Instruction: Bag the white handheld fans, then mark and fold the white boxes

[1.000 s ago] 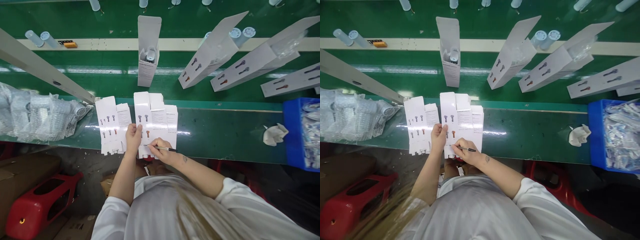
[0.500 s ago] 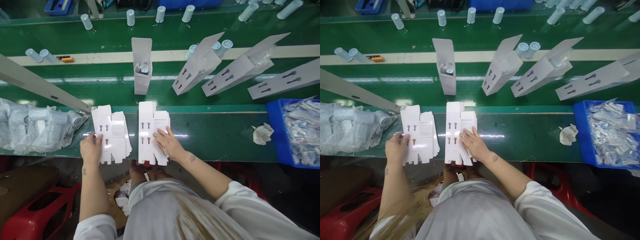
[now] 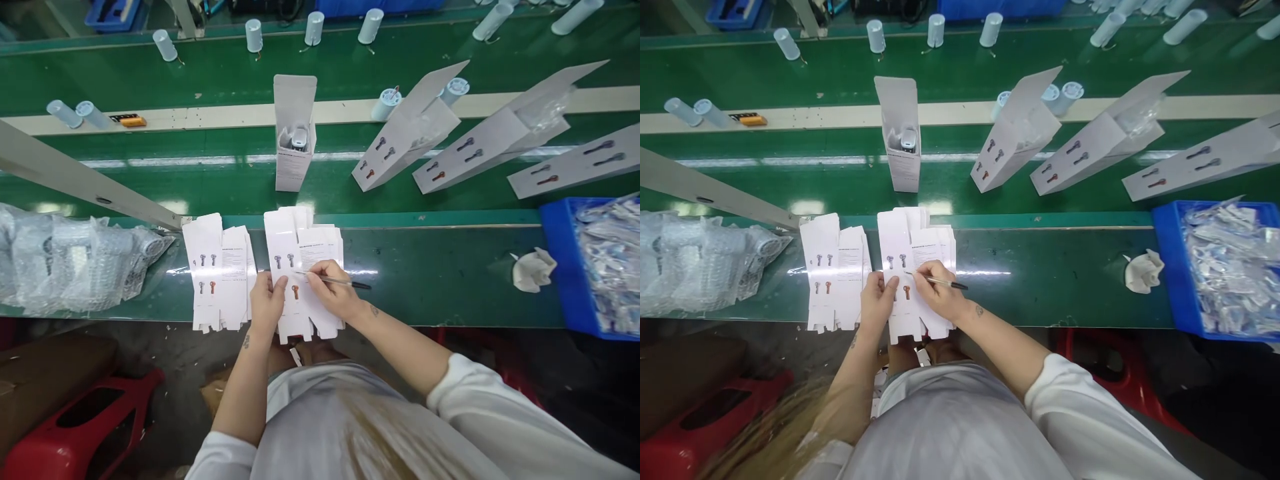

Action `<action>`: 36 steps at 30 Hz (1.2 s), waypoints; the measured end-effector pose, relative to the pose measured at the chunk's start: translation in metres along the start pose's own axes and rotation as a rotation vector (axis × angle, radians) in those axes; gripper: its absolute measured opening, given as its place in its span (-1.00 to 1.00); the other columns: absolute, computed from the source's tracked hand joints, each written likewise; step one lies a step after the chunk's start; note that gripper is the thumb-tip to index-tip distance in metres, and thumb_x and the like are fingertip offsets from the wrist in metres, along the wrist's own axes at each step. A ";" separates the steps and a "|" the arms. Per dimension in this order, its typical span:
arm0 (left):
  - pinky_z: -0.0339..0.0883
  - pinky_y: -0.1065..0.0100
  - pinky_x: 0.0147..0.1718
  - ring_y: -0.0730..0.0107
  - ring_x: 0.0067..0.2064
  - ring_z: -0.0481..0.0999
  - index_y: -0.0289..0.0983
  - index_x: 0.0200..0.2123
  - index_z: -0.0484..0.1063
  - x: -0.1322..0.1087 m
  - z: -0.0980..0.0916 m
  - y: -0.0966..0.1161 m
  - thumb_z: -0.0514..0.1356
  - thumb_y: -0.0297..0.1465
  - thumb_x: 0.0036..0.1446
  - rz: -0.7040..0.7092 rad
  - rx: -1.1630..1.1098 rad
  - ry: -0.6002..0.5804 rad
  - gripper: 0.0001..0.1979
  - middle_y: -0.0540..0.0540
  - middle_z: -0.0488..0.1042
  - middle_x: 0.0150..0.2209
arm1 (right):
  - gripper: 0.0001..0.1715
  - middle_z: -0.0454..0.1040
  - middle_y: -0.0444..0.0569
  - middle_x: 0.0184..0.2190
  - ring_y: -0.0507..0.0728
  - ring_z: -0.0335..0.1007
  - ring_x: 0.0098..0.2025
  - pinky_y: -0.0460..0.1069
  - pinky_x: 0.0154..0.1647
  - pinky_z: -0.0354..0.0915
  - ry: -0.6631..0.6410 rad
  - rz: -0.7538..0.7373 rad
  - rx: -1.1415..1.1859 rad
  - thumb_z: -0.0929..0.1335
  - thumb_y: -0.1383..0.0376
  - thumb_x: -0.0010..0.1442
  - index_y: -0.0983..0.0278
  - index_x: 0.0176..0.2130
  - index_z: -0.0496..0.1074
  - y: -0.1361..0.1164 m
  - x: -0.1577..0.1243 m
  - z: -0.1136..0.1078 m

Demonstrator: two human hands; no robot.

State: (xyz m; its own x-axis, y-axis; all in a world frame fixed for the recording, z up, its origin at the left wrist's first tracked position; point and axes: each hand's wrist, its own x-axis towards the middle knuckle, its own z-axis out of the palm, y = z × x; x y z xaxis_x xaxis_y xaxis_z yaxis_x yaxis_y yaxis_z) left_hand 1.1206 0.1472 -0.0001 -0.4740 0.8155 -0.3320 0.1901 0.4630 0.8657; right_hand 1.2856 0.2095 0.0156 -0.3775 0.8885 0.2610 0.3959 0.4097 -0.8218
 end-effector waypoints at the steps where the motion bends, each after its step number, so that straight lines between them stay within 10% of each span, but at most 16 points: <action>1: 0.16 0.40 -0.48 0.42 -0.50 0.30 -0.19 -0.34 0.30 -0.001 0.000 -0.001 0.16 -0.12 0.16 0.008 -0.021 -0.007 -0.74 0.09 0.28 -0.55 | -0.88 0.42 -0.13 -0.51 0.05 0.38 -0.48 -0.04 -0.46 0.35 -0.002 0.042 0.012 0.30 0.22 0.28 0.22 -0.28 0.31 0.001 0.002 0.004; 20: 0.21 0.44 -0.49 0.49 -0.52 0.30 -0.21 -0.31 0.29 0.001 0.007 -0.002 0.12 -0.07 0.19 -0.016 -0.184 0.003 -0.69 0.10 0.29 -0.54 | -0.87 0.41 -0.12 -0.45 0.05 0.37 -0.45 -0.01 -0.40 0.32 0.190 0.050 0.113 0.32 0.22 0.26 0.21 -0.29 0.26 0.009 -0.010 0.008; 31: 0.24 0.43 -0.44 0.46 -0.47 0.34 -0.22 -0.33 0.29 0.008 0.001 0.000 0.15 -0.11 0.19 0.025 -0.153 0.054 -0.71 0.09 0.28 -0.53 | -0.77 0.24 -0.21 -0.59 0.01 0.18 -0.57 -0.05 -0.53 0.18 0.078 0.115 0.149 0.33 0.21 0.22 0.20 -0.40 0.20 -0.009 -0.001 0.010; 36: 0.20 0.44 -0.46 0.47 -0.48 0.30 -0.21 -0.33 0.29 0.009 0.001 0.000 0.14 -0.10 0.19 0.020 -0.140 0.045 -0.71 0.09 0.26 -0.53 | -0.80 0.26 -0.21 -0.60 0.00 0.19 -0.59 -0.07 -0.56 0.18 -0.172 0.045 0.185 0.30 0.24 0.25 0.19 -0.38 0.19 -0.015 -0.021 0.010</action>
State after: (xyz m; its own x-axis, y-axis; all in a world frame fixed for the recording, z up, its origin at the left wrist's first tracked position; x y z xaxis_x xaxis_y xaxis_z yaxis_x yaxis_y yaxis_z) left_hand 1.1174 0.1555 -0.0035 -0.5097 0.8062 -0.3003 0.0792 0.3915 0.9168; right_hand 1.2793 0.1825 0.0169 -0.5061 0.8503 0.1446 0.2619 0.3113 -0.9135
